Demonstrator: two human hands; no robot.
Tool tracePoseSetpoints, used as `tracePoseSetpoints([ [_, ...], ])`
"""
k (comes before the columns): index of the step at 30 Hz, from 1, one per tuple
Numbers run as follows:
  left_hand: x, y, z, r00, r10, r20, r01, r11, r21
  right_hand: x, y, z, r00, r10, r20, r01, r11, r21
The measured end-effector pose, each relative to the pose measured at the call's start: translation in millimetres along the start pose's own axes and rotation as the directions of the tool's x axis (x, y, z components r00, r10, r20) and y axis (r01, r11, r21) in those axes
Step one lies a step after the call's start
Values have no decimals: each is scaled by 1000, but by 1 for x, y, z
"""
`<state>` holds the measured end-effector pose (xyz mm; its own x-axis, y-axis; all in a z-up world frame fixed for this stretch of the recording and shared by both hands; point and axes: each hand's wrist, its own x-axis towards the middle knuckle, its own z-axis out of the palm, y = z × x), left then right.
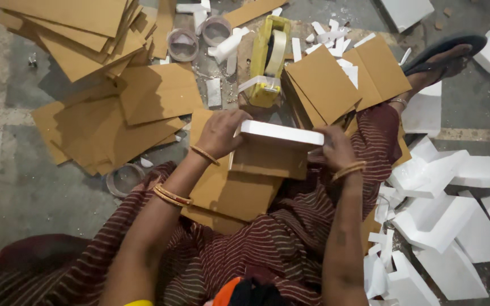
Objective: The person sits on the floor and assembles small cardboard boxes by inserting white foam inserts into the box bodies. They use a tape dispenser to seal the boxes and place the finished units into a stack.
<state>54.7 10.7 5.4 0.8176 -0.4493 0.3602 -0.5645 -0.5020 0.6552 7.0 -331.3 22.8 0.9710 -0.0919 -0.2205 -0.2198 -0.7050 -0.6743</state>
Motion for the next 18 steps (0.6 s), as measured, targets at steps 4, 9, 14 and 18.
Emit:
tracePoseSetpoints([
  [4, 2, -2, 5, 1000, -10, 1, 10, 1000, -13, 37, -25, -2, 963, -216, -160, 239, 961, 141],
  [9, 9, 3, 12, 999, 4, 34, -2, 998, -70, 105, -78, 37, 998, 15, 57, -35, 927, 373],
  [14, 13, 8, 18, 999, -16, 44, 18, 999, -36, 129, -73, 78, 952, -272, -142, 303, 905, 297],
  [18, 16, 2, 23, 997, -59, 40, 63, 993, -102, 63, -61, 87, 974, -198, -113, 227, 792, 567],
])
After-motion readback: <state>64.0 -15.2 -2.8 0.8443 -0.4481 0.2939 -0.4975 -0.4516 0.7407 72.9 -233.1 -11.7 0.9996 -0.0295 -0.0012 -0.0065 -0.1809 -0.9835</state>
